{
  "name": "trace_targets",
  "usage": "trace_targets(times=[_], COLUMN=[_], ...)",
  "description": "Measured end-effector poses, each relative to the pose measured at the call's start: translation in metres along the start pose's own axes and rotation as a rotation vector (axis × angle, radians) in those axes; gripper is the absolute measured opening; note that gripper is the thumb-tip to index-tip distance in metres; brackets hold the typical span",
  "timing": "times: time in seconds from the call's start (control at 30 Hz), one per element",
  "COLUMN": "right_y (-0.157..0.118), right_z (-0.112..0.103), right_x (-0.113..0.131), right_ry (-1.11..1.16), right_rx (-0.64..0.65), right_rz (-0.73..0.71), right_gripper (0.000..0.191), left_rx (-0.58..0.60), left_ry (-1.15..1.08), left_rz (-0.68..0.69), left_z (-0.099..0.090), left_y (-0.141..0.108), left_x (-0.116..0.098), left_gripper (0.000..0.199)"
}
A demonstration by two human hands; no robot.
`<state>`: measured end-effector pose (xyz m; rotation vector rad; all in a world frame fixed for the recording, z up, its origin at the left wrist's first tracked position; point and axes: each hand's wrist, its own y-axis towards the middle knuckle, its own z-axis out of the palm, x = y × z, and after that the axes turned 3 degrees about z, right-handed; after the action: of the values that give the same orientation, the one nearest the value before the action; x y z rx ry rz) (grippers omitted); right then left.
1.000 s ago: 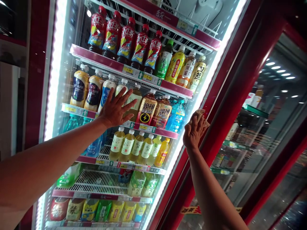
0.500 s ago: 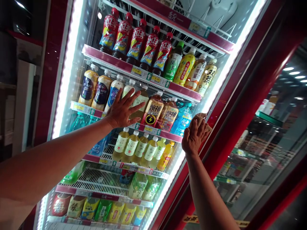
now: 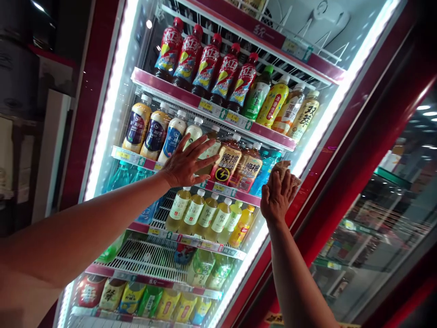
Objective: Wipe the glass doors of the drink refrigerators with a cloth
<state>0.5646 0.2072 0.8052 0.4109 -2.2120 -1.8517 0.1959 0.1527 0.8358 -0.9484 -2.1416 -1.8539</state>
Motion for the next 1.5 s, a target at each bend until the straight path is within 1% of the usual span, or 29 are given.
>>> trace_targets(times=[0.07,0.1,0.17,0.23,0.3,0.37,0.47,0.53,0.6,0.63,0.7,0.8,0.87,0.9,0.97,1.03,1.07,1.1,1.17,1.23,1.3,1.37,1.4,1.5], right_y=[0.005,0.006,0.002,-0.007,-0.015,-0.017,-0.009,0.0,0.004,0.002,-0.006,-0.021,-0.025,-0.024,-0.017,-0.008,-0.005,-0.003,-0.005,-0.009,-0.011,-0.007,-0.003,0.01], right_z=[0.007,0.011,0.015,0.016,0.013,0.011,0.013,0.017,0.021,0.023,0.023,0.019,0.018,0.019,0.024,0.033,0.036,0.039,0.041,0.037,0.032,0.03,0.031,0.04], right_x=[0.025,0.039,0.065,0.08,0.082,0.075,0.065,0.068,0.077,0.082,0.088,0.087,0.084,0.085,0.094,0.113,0.124,0.134,0.149,0.152,0.147,0.143,0.143,0.158], right_ry=[0.014,0.022,0.025,0.022,0.021,0.021,0.024,0.029,0.033,0.033,0.031,0.022,0.016,0.016,0.027,0.045,0.053,0.06,0.074,0.085,0.086,0.082,0.081,0.082], right_rx=[-0.038,-0.043,0.006,0.05,0.077,0.085,0.03,-0.026,-0.055,-0.048,0.005,0.097,0.11,0.095,0.016,-0.087,-0.118,-0.123,-0.084,-0.026,0.02,0.036,0.025,-0.045], right_rz=[0.072,0.078,0.025,-0.044,-0.088,-0.079,0.047,0.143,0.174,0.158,0.083,-0.022,-0.024,0.003,0.101,0.206,0.234,0.234,0.19,0.129,0.096,0.117,0.148,0.247], right_gripper=[0.066,0.066,0.065,0.065,0.064,0.064,0.065,0.066,0.066,0.066,0.065,0.064,0.064,0.065,0.065,0.066,0.066,0.067,0.068,0.067,0.066,0.066,0.066,0.068], left_rx=[-0.004,-0.01,-0.021,-0.014,0.008,0.028,0.046,0.056,0.057,0.055,0.046,0.048,0.058,0.068,0.088,0.106,0.112,0.115,0.12,0.132,0.15,0.16,0.159,0.119], left_ry=[-0.013,-0.019,-0.029,-0.037,-0.041,-0.039,-0.023,-0.013,-0.011,-0.012,-0.019,-0.037,-0.051,-0.058,-0.066,-0.066,-0.063,-0.06,-0.053,-0.05,-0.05,-0.055,-0.058,-0.064], left_rz=[-0.005,-0.003,0.006,0.016,0.027,0.044,0.051,0.051,0.053,0.055,0.057,0.059,0.05,0.044,0.039,0.045,0.047,0.049,0.049,0.048,0.045,0.045,0.041,-0.02], left_z=[0.0,0.0,0.0,0.0,0.0,-0.001,-0.001,-0.001,0.0,0.0,0.0,-0.001,-0.002,-0.003,-0.003,-0.003,-0.003,-0.003,-0.004,-0.006,-0.007,-0.008,-0.007,-0.005], left_y=[-0.001,-0.002,-0.003,-0.003,-0.003,-0.003,-0.003,-0.002,-0.002,-0.002,-0.002,-0.002,-0.002,-0.001,-0.001,0.0,0.0,0.0,0.001,0.002,0.002,0.002,0.002,0.001], left_x=[0.001,0.001,0.001,0.002,0.003,0.003,0.003,0.003,0.003,0.003,0.003,0.003,0.003,0.003,0.002,0.002,0.002,0.002,0.002,0.002,0.003,0.003,0.003,0.003], left_gripper=[0.075,0.076,0.076,0.073,0.067,0.061,0.058,0.059,0.06,0.06,0.058,0.055,0.057,0.058,0.059,0.06,0.06,0.06,0.058,0.055,0.052,0.051,0.051,0.055])
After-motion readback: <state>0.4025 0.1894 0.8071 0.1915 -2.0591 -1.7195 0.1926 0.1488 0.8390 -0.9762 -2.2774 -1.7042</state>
